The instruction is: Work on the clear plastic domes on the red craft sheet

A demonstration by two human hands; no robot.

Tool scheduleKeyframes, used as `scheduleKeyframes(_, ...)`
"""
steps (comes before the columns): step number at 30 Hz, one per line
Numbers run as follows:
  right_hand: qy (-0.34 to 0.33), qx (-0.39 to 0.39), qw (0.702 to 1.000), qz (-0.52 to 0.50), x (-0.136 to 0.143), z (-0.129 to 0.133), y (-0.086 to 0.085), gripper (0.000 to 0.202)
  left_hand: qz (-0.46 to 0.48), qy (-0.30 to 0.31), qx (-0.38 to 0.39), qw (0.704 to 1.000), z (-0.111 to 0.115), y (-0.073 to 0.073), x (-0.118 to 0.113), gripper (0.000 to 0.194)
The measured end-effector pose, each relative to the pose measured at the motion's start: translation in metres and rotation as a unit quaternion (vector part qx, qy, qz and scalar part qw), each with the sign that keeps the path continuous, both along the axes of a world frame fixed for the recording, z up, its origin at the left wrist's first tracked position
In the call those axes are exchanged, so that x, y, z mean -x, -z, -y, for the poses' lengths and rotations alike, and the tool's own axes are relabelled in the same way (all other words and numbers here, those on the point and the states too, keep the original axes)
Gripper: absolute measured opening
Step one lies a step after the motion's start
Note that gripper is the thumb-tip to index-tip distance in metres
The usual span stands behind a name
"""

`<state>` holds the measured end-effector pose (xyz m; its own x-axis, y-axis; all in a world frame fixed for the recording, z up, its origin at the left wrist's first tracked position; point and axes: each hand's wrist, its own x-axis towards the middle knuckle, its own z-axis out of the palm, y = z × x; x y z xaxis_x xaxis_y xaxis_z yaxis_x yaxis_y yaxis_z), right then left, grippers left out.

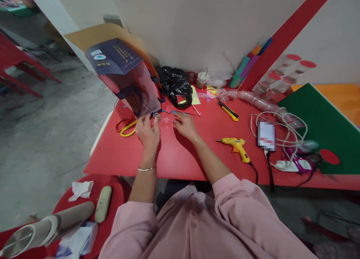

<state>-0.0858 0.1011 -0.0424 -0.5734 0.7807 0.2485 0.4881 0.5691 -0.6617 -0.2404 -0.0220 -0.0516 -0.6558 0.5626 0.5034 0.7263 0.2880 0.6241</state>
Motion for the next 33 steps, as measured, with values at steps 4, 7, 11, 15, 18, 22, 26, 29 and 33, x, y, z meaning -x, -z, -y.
scheduleKeyframes(4,0.045,-0.017,0.997,0.068,-0.006,-0.025,-0.016,0.048,-0.036,0.067,-0.029,0.997,-0.009,-0.004,-0.020,0.035)
scheduleKeyframes(7,0.086,-0.039,0.989,0.111,-0.003,-0.052,-0.023,0.054,-0.039,0.135,-0.009,0.990,-0.027,-0.013,-0.038,0.031)
scheduleKeyframes(11,0.111,-0.020,0.987,0.112,0.004,-0.093,-0.021,0.044,-0.025,0.209,0.103,0.972,-0.063,-0.028,-0.058,0.035)
scheduleKeyframes(15,0.100,0.000,0.992,0.079,0.010,-0.121,-0.018,0.031,-0.032,0.229,0.210,0.950,-0.108,-0.039,-0.062,0.039)
scheduleKeyframes(18,0.075,0.011,0.995,0.069,0.011,-0.134,-0.021,0.034,-0.028,0.241,0.287,0.927,-0.141,-0.041,-0.055,0.041)
scheduleKeyframes(22,0.029,0.048,0.998,0.035,0.001,-0.150,-0.029,0.038,-0.016,0.248,0.336,0.908,-0.171,-0.041,-0.035,0.044)
scheduleKeyframes(26,0.105,0.093,0.989,0.037,-0.023,-0.170,-0.037,0.027,-0.016,0.243,0.363,0.900,-0.186,-0.041,-0.015,0.044)
scheduleKeyframes(29,0.151,0.165,0.973,0.048,-0.039,-0.179,-0.040,0.020,-0.028,0.228,0.356,0.906,-0.192,-0.042,-0.006,0.044)
scheduleKeyframes(33,0.185,0.252,0.950,0.009,-0.049,-0.182,-0.036,0.024,-0.072,0.209,0.337,0.915,-0.194,-0.043,-0.006,0.041)
